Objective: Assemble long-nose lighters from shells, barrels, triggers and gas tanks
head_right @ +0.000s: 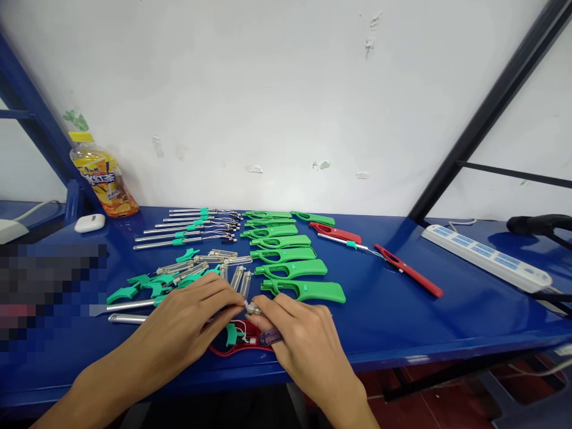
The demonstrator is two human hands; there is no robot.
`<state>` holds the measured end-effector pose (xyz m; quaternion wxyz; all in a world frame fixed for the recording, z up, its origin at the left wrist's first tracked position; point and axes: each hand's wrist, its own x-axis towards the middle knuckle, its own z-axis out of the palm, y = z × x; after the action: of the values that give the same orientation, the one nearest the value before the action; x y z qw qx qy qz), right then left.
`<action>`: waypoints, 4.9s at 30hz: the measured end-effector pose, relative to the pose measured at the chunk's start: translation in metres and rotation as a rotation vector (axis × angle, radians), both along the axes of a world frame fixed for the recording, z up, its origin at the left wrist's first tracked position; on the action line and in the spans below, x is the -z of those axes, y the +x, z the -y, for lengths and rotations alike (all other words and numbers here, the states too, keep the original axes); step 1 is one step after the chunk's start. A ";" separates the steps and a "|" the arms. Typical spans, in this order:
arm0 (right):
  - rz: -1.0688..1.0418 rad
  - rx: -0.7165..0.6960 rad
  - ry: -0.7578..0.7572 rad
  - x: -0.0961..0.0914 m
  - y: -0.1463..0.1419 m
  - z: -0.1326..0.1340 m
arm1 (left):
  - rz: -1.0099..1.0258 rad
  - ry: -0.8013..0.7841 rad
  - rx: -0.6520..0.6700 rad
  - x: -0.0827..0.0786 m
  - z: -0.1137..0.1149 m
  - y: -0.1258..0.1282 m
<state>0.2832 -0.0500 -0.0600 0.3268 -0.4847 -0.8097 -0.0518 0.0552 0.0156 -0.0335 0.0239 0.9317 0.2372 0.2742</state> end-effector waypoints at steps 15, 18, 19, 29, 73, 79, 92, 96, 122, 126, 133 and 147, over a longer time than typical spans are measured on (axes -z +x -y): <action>-0.045 0.010 -0.001 0.001 -0.001 0.000 | -0.003 0.042 -0.032 0.000 0.000 0.002; -0.035 0.000 -0.019 0.000 0.000 0.001 | 0.008 0.057 -0.019 0.000 0.001 0.002; -0.032 -0.001 -0.021 0.000 0.001 0.001 | 0.009 0.061 -0.017 0.000 0.001 0.002; -0.019 -0.023 -0.023 -0.004 0.000 0.003 | -0.007 0.095 0.007 -0.001 0.000 0.002; -0.088 0.022 0.020 -0.002 -0.002 -0.001 | 0.035 -0.051 -0.048 0.000 0.002 0.003; -0.061 0.018 0.015 0.000 0.000 0.001 | 0.024 -0.056 -0.046 0.000 0.003 0.001; -0.103 -0.008 0.056 0.000 0.000 -0.001 | 0.039 -0.022 -0.080 0.002 0.002 0.002; -0.097 -0.022 0.072 -0.001 0.000 0.001 | 0.040 -0.019 -0.074 0.000 0.002 0.003; -0.247 -0.038 0.019 -0.001 0.001 -0.001 | -0.068 -0.150 -0.077 -0.012 -0.005 -0.033; -0.229 -0.018 0.015 -0.003 0.000 0.001 | -0.097 -0.076 -0.089 -0.016 0.000 -0.045; -0.233 -0.027 -0.062 -0.007 0.000 0.004 | -0.205 -0.078 -0.081 -0.008 -0.004 -0.042; -0.193 0.006 -0.225 0.003 0.010 0.011 | -0.200 -0.272 -0.092 -0.018 -0.012 -0.063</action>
<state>0.2934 -0.0607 -0.0629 0.3464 -0.5236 -0.7737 0.0851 -0.0074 0.0273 -0.0153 0.1135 0.9307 0.3155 0.1461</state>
